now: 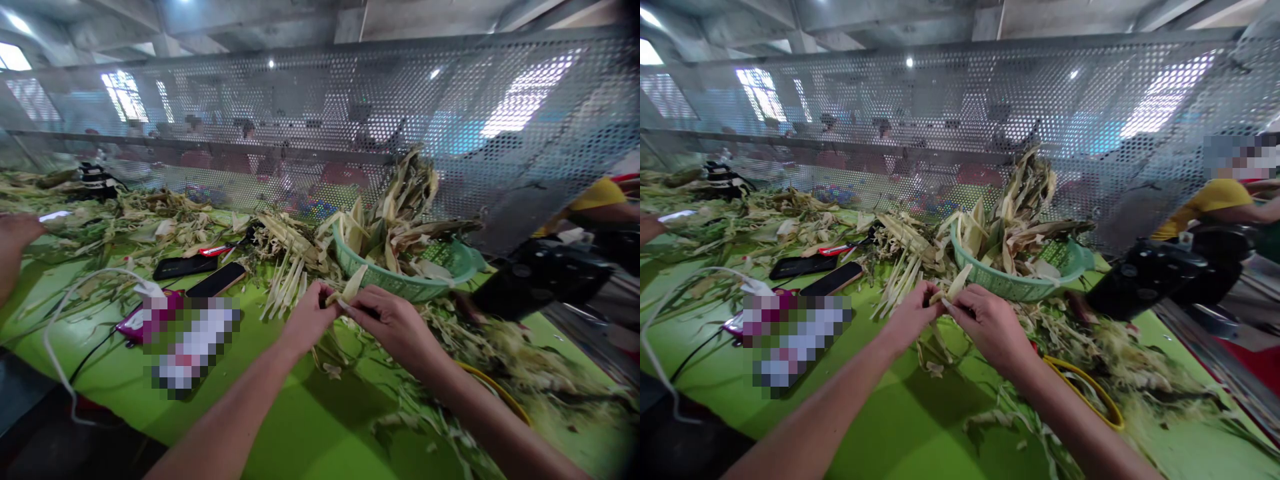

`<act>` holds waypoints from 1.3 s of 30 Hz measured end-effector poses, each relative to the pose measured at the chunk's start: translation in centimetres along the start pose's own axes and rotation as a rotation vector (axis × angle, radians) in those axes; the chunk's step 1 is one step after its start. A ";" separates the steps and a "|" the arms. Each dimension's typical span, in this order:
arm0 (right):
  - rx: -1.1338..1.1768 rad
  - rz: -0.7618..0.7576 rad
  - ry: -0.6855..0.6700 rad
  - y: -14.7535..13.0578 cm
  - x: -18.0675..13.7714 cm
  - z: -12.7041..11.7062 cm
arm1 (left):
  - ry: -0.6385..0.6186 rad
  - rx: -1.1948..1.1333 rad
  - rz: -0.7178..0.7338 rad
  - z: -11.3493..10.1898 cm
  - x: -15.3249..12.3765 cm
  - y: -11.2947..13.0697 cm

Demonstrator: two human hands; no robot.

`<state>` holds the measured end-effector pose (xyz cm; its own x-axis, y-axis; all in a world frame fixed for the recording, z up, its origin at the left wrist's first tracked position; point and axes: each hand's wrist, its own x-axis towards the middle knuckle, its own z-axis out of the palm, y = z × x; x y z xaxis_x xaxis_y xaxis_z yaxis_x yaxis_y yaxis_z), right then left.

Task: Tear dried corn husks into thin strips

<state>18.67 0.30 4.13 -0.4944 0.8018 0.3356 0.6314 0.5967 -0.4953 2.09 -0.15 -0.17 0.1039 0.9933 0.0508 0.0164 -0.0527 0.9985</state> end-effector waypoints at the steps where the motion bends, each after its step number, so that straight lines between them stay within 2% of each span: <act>1: 0.000 0.001 0.001 0.0 0.0 0.0 | -0.004 0.011 0.004 0.0 0.0 -0.1; 12: -0.036 0.037 0.126 0.0 -0.3 0.7 | -0.014 0.100 0.016 0.0 -0.1 -0.2; 21: -0.209 0.035 0.207 -0.1 -0.5 1.0 | 0.001 0.088 -0.019 0.2 -0.2 0.0; 28: -0.135 0.032 0.220 -0.4 -0.6 1.4 | -0.048 0.032 0.020 0.7 -0.3 -0.3; 34: 0.040 0.034 0.185 -0.3 -0.5 0.9 | -0.009 0.047 0.020 0.4 0.1 -0.7; 39: -0.059 0.029 0.231 -0.7 -0.7 0.6 | 0.009 0.068 0.092 0.4 0.4 -1.8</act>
<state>18.22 -0.64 3.75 -0.3299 0.8007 0.5000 0.6802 0.5689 -0.4622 2.50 0.35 -1.96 0.0993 0.9848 0.1425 0.0748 -0.1502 0.9858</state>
